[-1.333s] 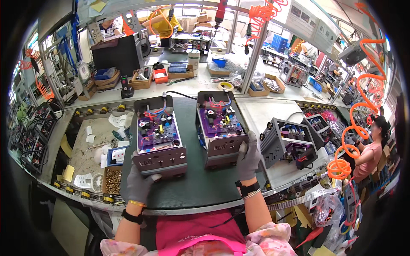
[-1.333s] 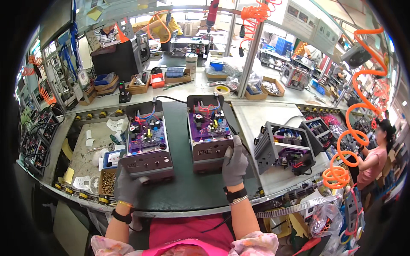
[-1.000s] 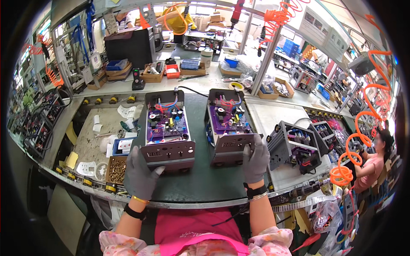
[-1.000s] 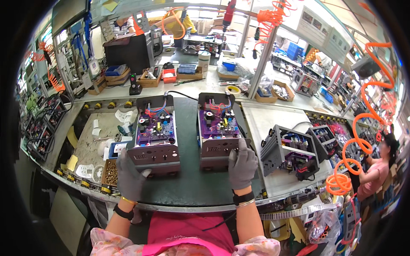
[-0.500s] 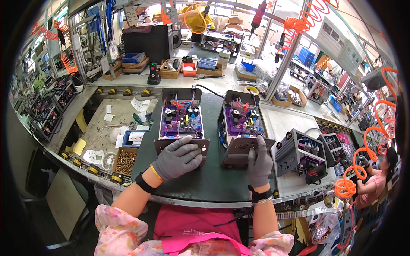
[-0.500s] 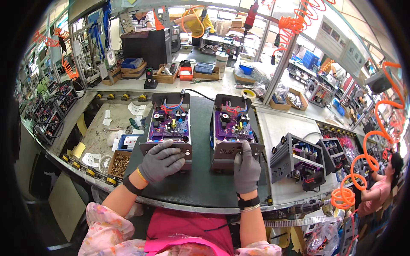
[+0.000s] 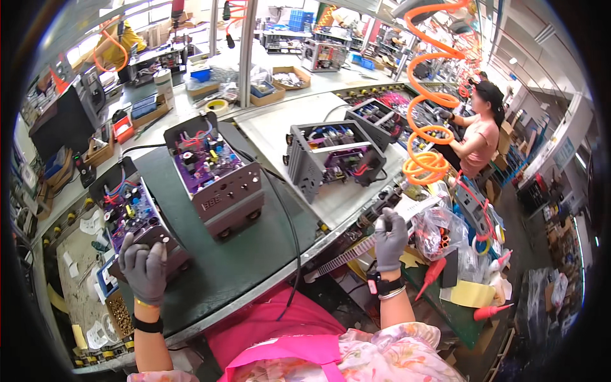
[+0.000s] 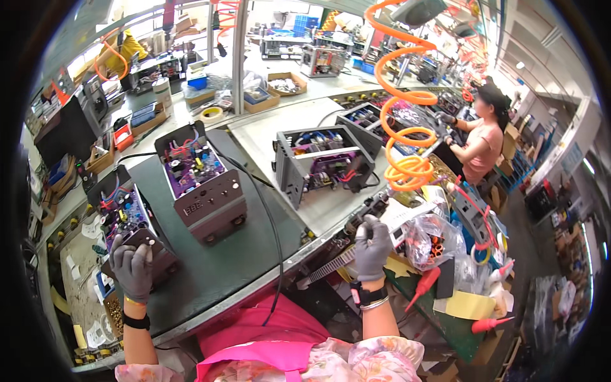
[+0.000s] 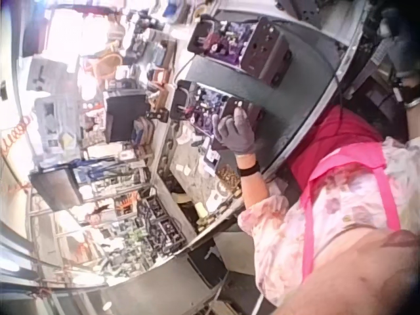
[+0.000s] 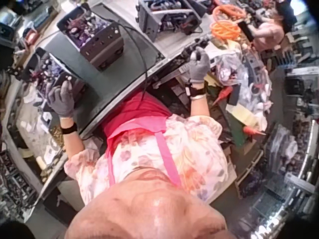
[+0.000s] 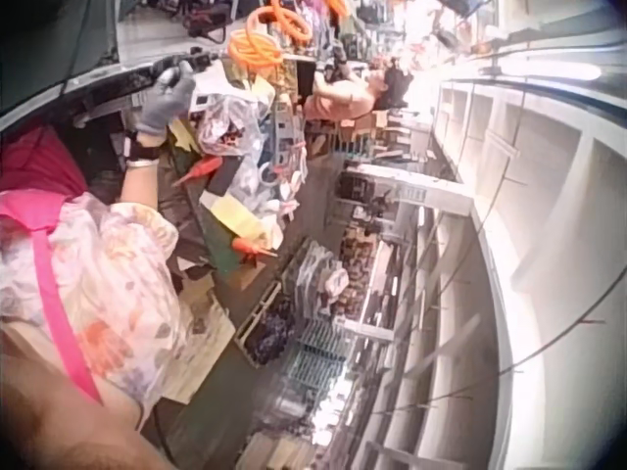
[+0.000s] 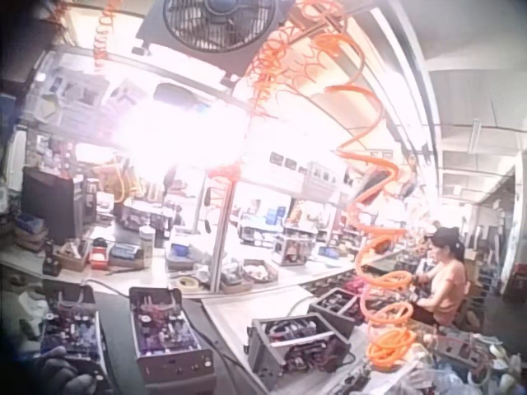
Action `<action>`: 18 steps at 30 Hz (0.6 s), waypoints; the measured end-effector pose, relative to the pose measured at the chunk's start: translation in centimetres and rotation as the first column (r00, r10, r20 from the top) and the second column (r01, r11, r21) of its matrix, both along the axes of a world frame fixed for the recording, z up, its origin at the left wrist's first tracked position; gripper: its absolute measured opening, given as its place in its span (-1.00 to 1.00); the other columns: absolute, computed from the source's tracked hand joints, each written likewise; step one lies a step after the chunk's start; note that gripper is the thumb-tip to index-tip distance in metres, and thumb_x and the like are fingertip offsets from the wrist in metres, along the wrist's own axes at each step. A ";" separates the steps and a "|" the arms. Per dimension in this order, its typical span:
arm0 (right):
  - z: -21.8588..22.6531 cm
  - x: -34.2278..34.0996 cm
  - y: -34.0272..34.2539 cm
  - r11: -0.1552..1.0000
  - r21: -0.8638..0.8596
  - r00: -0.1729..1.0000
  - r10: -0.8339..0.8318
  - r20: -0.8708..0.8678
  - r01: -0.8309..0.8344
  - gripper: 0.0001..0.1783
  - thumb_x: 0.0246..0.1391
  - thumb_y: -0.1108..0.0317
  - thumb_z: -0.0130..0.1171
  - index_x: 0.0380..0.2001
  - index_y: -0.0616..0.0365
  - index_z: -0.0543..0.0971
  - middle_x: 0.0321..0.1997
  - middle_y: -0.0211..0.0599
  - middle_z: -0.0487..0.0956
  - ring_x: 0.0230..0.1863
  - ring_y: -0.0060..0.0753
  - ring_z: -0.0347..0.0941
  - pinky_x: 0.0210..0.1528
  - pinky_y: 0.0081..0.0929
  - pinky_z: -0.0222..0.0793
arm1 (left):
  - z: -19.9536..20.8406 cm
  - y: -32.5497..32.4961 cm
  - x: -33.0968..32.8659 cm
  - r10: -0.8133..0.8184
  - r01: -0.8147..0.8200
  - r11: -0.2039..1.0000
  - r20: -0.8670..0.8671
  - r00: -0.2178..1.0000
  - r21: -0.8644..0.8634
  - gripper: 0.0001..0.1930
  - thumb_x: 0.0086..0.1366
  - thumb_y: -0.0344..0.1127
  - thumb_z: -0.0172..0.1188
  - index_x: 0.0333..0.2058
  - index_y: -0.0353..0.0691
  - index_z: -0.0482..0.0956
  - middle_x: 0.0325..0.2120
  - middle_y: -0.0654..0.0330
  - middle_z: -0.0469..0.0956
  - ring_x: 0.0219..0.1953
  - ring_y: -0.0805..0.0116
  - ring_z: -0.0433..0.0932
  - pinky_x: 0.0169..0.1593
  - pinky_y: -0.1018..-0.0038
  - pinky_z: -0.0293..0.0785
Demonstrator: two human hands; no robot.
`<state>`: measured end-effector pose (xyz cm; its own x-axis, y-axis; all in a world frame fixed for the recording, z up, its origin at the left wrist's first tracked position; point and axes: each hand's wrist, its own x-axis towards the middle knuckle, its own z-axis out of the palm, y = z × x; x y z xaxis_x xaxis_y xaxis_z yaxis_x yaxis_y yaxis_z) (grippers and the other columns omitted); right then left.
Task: The person is assembling electronic components into a metal chassis using an air duster and pneumatic screwdriver.
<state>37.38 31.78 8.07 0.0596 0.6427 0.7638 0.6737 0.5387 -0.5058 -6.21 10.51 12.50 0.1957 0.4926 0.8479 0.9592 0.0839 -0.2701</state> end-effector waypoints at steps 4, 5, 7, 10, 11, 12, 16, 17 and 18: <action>-0.4 5.6 0.3 0.983 0.109 0.955 -0.169 0.243 0.146 -0.77 -0.07 0.50 0.21 -0.25 0.21 0.56 -0.34 -0.15 0.55 -0.32 -0.07 0.48 -0.22 -0.26 0.42 | -0.2 -1.2 0.1 0.003 -0.002 0.998 0.016 1.000 -0.068 -0.75 0.08 -0.41 0.30 -0.25 -0.15 0.49 -0.49 0.23 0.44 -0.27 0.23 0.49 0.15 0.08 0.38; -0.3 7.2 0.2 0.978 0.087 0.924 -0.208 0.321 0.190 -0.72 -0.09 0.48 0.23 -0.23 0.20 0.55 -0.32 -0.15 0.54 -0.28 -0.05 0.47 -0.17 -0.22 0.41 | -0.2 -2.0 0.1 0.030 -0.029 0.997 0.006 1.000 -0.074 -0.75 0.09 -0.42 0.28 -0.23 -0.15 0.49 -0.43 0.23 0.49 -0.21 0.23 0.50 0.18 0.08 0.35; -0.3 8.6 0.2 0.959 -0.039 0.897 -0.247 0.367 0.280 -0.66 -0.10 0.42 0.25 -0.17 0.20 0.53 -0.24 -0.12 0.55 -0.20 -0.04 0.47 -0.10 -0.20 0.39 | -0.2 -3.4 -0.3 0.056 -0.056 0.995 -0.007 0.998 -0.083 -0.75 0.10 -0.42 0.26 -0.21 -0.16 0.50 -0.37 0.24 0.53 -0.16 0.22 0.50 0.20 0.07 0.33; -1.9 10.1 1.8 0.907 -0.181 0.826 -0.246 0.507 0.381 -0.53 -0.10 0.32 0.26 -0.06 0.18 0.49 -0.07 -0.07 0.53 -0.05 0.00 0.44 0.04 -0.17 0.35 | 0.0 -4.8 -1.3 0.102 -0.137 0.966 -0.166 0.981 -0.217 -0.72 0.08 -0.50 0.15 -0.17 -0.18 0.51 -0.22 0.24 0.58 -0.11 0.22 0.50 0.20 0.11 0.33; -2.3 10.5 2.3 0.897 -0.184 0.777 -0.228 0.587 0.402 -0.48 -0.10 0.27 0.27 -0.01 0.17 0.47 0.02 -0.04 0.51 0.02 0.02 0.42 0.09 -0.17 0.33 | 0.3 -4.7 -1.4 0.095 -0.131 0.966 -0.166 0.982 -0.222 -0.72 0.08 -0.50 0.15 -0.17 -0.18 0.51 -0.22 0.24 0.58 -0.11 0.22 0.50 0.20 0.11 0.33; -2.5 11.0 2.7 0.859 -0.263 0.765 -0.205 0.610 0.440 -0.47 -0.09 0.26 0.24 0.01 0.15 0.47 0.11 -0.02 0.47 0.08 0.03 0.40 0.14 -0.19 0.31 | 0.6 -4.4 -1.5 0.070 -0.107 0.964 -0.158 0.985 -0.244 -0.72 0.07 -0.49 0.15 -0.18 -0.17 0.51 -0.23 0.23 0.57 -0.12 0.23 0.50 0.19 0.11 0.34; -1.5 12.0 3.3 0.848 -0.281 0.690 -0.129 0.712 0.449 -0.55 -0.05 0.29 0.20 -0.02 0.06 0.51 -0.13 -0.04 0.58 -0.12 0.00 0.51 -0.06 -0.15 0.40 | 0.7 -4.4 -1.9 0.060 -0.091 0.954 -0.117 0.991 -0.285 -0.71 0.07 -0.49 0.14 -0.17 -0.18 0.51 -0.28 0.23 0.56 -0.13 0.24 0.50 0.15 0.11 0.37; -1.3 12.3 3.7 0.844 -0.259 0.684 -0.163 0.711 0.470 -0.55 -0.05 0.29 0.20 -0.02 0.06 0.51 -0.13 -0.04 0.58 -0.12 0.00 0.51 -0.06 -0.15 0.40 | 0.5 -4.5 -2.0 0.049 -0.081 0.964 -0.132 0.990 -0.252 -0.73 0.09 -0.48 0.13 -0.18 -0.18 0.49 -0.30 0.22 0.55 -0.14 0.24 0.50 0.14 0.10 0.37; -1.5 12.6 4.5 0.856 -0.249 0.661 -0.135 0.738 0.453 -0.58 -0.06 0.32 0.17 -0.05 0.06 0.52 -0.24 -0.06 0.59 -0.20 -0.01 0.52 -0.13 -0.14 0.41 | 0.5 -4.5 -2.1 0.050 -0.080 0.966 -0.128 0.991 -0.244 -0.74 0.10 -0.48 0.11 -0.18 -0.18 0.48 -0.30 0.22 0.55 -0.14 0.23 0.50 0.15 0.10 0.37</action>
